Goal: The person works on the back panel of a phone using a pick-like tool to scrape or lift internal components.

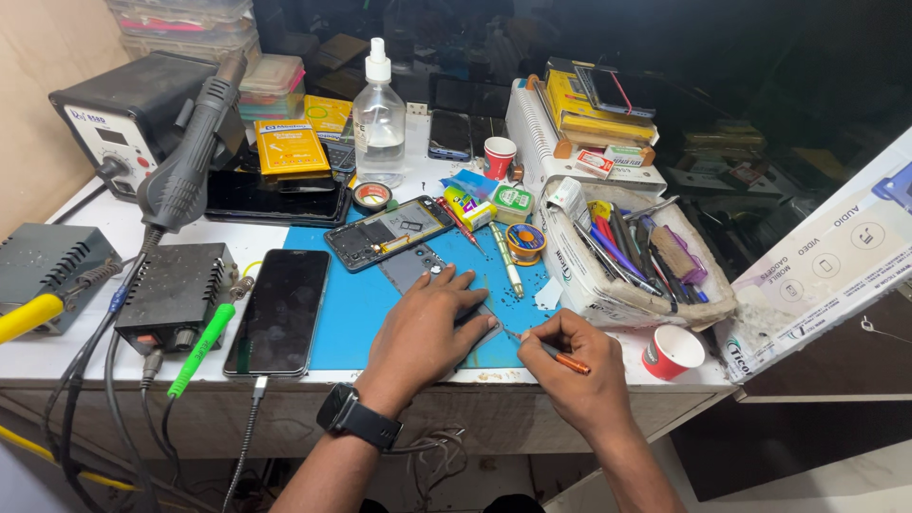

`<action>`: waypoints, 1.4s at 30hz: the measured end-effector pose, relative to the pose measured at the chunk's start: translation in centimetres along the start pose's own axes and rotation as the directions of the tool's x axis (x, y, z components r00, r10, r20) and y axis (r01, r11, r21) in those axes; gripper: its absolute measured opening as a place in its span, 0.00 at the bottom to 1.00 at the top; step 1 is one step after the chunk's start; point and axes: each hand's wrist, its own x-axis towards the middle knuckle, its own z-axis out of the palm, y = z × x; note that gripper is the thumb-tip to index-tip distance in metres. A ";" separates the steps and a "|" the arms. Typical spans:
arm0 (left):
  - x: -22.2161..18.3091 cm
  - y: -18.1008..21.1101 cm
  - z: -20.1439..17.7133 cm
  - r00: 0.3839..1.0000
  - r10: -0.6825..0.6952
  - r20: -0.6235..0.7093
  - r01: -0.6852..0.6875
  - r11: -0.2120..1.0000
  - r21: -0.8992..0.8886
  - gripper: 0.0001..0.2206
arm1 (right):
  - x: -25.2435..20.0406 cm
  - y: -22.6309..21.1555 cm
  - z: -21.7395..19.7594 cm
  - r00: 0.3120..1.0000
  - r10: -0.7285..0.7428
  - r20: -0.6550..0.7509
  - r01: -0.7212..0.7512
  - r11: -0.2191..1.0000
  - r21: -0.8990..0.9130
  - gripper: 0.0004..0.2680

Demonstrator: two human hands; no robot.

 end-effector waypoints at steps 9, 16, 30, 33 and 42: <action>-0.1 -0.1 0.1 1.000 0.009 -0.010 -0.009 1.000 -0.002 0.19 | -0.2 -0.1 0.3 0.995 -0.088 -0.055 0.085 0.995 -0.044 0.06; 0.0 -0.3 0.3 1.000 0.020 -0.017 -0.020 1.000 0.006 0.19 | -0.1 0.1 0.1 0.999 -0.050 -0.018 0.050 0.999 -0.010 0.06; -0.2 0.2 -0.1 1.000 -0.001 -0.023 0.000 1.000 -0.025 0.19 | -0.2 -0.1 0.2 0.997 -0.076 -0.023 0.076 0.997 0.015 0.06; 0.0 0.1 0.0 1.000 -0.001 -0.005 0.001 1.000 -0.020 0.18 | -0.1 -0.1 0.3 0.997 -0.071 -0.024 0.070 0.997 -0.008 0.06; -0.3 0.1 -0.1 0.998 0.040 -0.046 -0.041 0.999 -0.024 0.17 | -0.1 -0.2 0.2 0.986 -0.151 -0.065 0.151 0.989 -0.007 0.07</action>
